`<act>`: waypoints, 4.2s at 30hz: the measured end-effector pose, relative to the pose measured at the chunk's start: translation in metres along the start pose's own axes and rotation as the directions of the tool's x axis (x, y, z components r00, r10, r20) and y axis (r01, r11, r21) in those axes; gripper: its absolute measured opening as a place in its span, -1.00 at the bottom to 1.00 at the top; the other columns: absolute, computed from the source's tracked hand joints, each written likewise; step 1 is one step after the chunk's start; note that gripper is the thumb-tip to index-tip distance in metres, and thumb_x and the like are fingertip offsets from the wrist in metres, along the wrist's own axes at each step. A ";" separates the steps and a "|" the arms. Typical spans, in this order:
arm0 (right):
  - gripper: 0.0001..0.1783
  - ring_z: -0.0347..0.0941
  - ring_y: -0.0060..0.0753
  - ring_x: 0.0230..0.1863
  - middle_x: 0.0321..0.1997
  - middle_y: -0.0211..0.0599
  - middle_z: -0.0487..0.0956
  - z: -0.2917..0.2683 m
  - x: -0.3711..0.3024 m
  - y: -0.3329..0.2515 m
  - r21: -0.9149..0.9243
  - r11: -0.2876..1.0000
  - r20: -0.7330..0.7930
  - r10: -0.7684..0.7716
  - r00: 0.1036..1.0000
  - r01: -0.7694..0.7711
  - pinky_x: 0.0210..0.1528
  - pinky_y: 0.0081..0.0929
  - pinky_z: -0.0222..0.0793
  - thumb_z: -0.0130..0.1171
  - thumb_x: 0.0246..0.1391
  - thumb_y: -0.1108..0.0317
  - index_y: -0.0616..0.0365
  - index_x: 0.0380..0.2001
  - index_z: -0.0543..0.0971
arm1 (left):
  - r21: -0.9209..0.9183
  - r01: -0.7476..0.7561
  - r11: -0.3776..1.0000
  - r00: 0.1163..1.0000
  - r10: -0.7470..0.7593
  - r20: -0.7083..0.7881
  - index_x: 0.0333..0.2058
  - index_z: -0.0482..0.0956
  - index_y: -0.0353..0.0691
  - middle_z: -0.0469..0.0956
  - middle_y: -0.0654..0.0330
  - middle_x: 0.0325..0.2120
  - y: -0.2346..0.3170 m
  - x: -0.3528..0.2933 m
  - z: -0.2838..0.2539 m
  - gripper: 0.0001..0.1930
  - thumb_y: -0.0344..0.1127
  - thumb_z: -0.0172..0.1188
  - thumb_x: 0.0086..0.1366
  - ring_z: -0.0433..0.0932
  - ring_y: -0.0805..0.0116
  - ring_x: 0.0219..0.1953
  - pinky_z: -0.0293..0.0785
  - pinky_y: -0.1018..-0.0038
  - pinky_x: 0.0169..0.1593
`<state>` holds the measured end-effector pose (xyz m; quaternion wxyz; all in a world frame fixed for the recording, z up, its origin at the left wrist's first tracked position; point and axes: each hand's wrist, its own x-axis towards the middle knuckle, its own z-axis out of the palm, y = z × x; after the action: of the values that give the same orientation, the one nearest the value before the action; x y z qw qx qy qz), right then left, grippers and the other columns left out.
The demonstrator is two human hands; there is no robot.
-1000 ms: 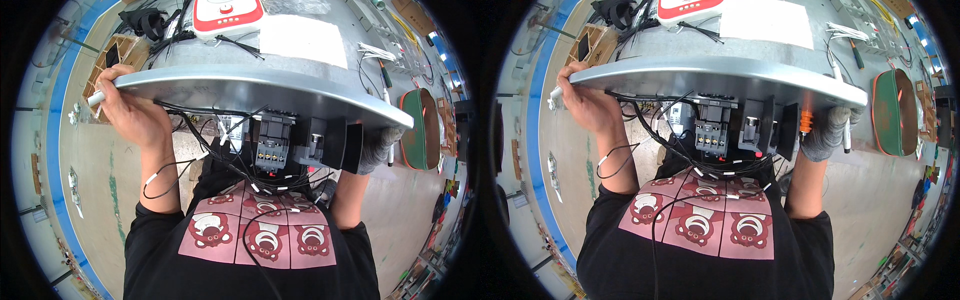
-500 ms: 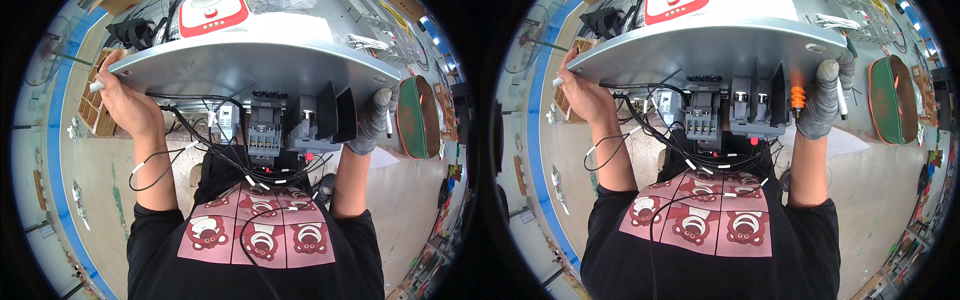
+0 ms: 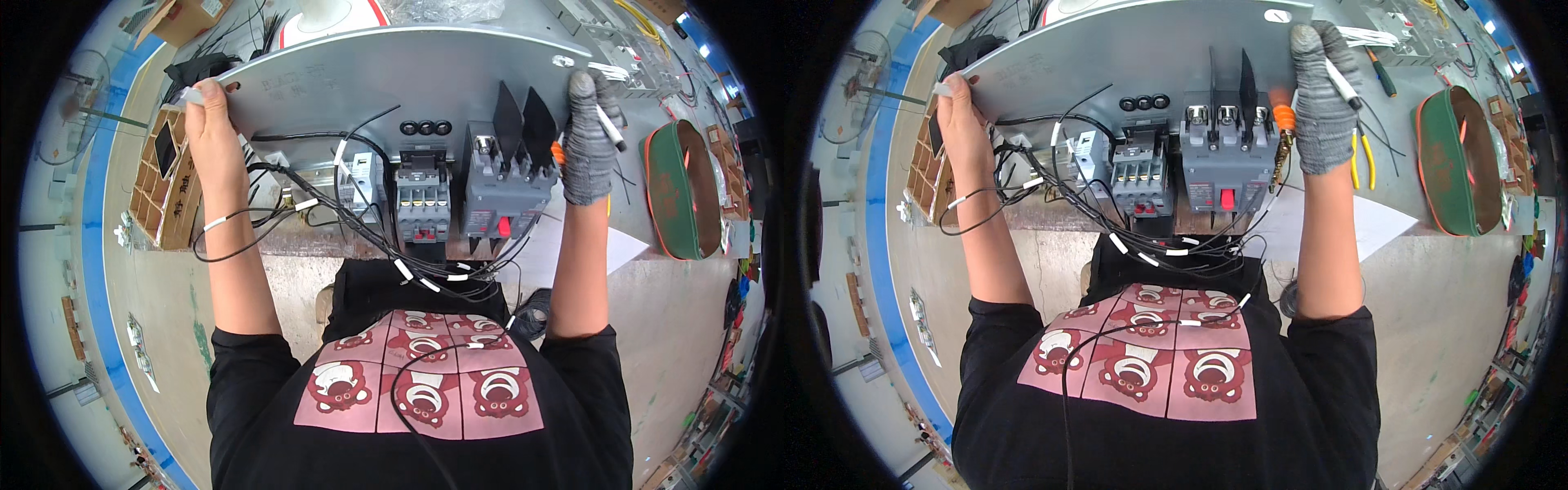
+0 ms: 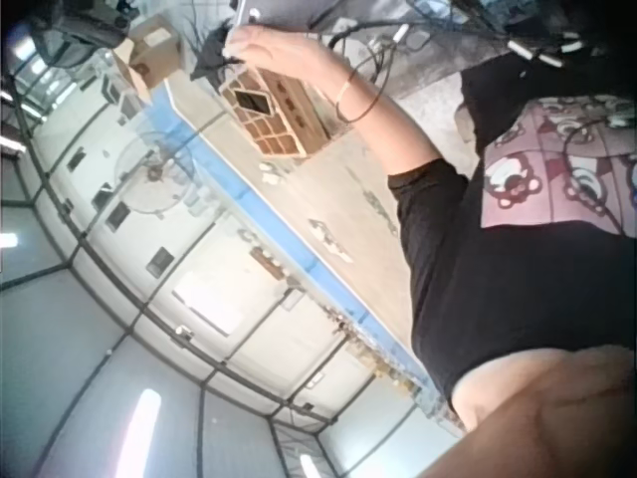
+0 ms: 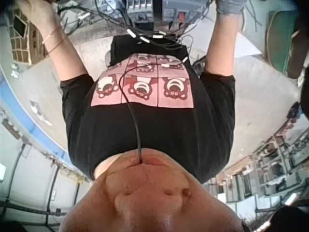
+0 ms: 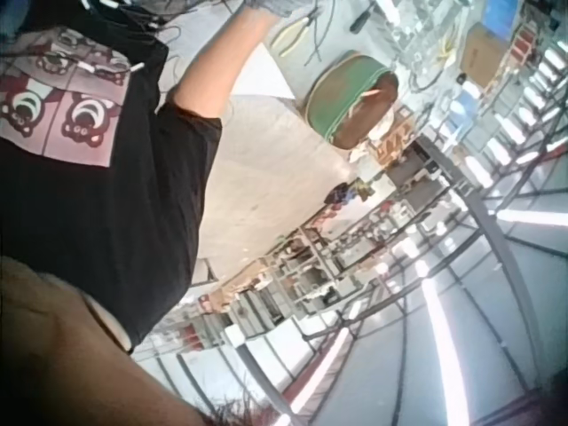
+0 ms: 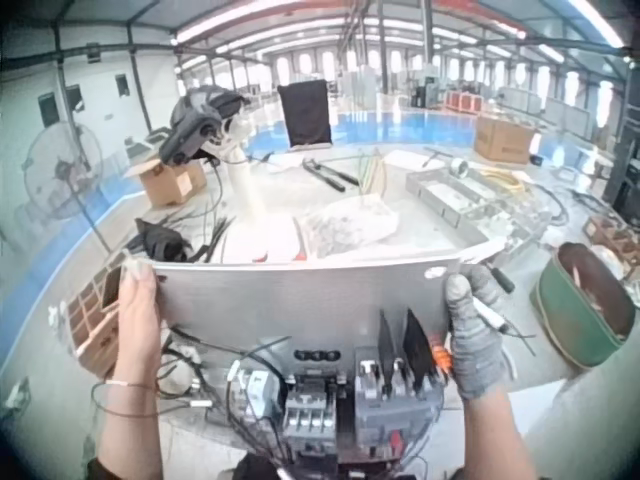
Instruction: The person labels wires with a marker, then uses pliers to strip and insert wires into terminal blocks on an electrical panel. They lift the panel to inspect the underside and continue connecting wires.
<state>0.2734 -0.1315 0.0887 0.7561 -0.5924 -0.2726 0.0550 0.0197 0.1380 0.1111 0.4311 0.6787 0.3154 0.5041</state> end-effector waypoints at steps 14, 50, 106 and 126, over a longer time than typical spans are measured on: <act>-0.67 0.41 -0.52 -0.29 -0.33 -0.30 0.55 -0.010 0.010 0.047 -0.251 0.950 -0.067 0.175 0.982 -0.186 -0.16 -0.50 0.36 0.20 0.10 0.17 0.15 -0.16 0.54 | 0.122 0.282 0.952 0.937 -0.300 0.177 -0.23 0.52 -0.16 0.25 0.50 -0.59 -0.042 0.006 0.034 -0.64 0.02 -0.03 0.40 0.12 0.70 -0.57 -0.01 0.65 -0.51; -0.75 0.52 -0.27 -0.13 -0.19 -0.16 0.58 -0.022 -0.031 0.088 -0.609 0.741 -0.078 0.298 0.951 -0.282 -0.01 -0.39 0.41 0.16 0.13 0.32 0.15 -0.14 0.52 | 0.473 0.389 0.791 0.734 -0.576 0.359 -0.14 0.56 -0.33 0.48 0.29 -0.46 -0.131 0.004 0.018 -0.61 -0.08 -0.03 0.41 0.44 0.53 -0.43 0.40 0.59 -0.34; -0.87 0.43 -0.68 -0.48 -0.48 -0.46 0.56 0.014 -0.129 -0.075 0.067 0.947 0.224 0.291 0.930 -0.313 -0.39 -0.68 0.38 0.19 0.15 0.38 0.19 -0.27 0.58 | 0.147 -0.707 0.692 0.453 0.282 0.846 -0.38 0.41 -0.23 0.48 0.12 -0.54 0.085 -0.133 0.081 -0.78 -0.40 0.28 0.03 0.47 0.05 -0.43 0.32 0.22 -0.35; -0.77 0.45 -0.63 -0.39 -0.41 -0.39 0.57 -0.099 -0.028 0.013 -0.350 0.866 0.009 0.384 0.923 -0.357 -0.35 -0.57 0.40 0.25 0.10 0.26 0.14 -0.22 0.57 | -0.007 -0.202 0.979 0.578 0.125 0.807 0.02 0.37 -0.29 0.47 0.10 -0.19 0.053 -0.144 0.099 -0.53 -0.58 0.16 0.07 0.42 0.34 -0.37 0.38 0.47 -0.26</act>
<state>0.2998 -0.2248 0.0524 0.6057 -0.7532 -0.1885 0.1738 0.0714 -0.0356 0.0873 0.4489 0.8765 0.0449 0.1679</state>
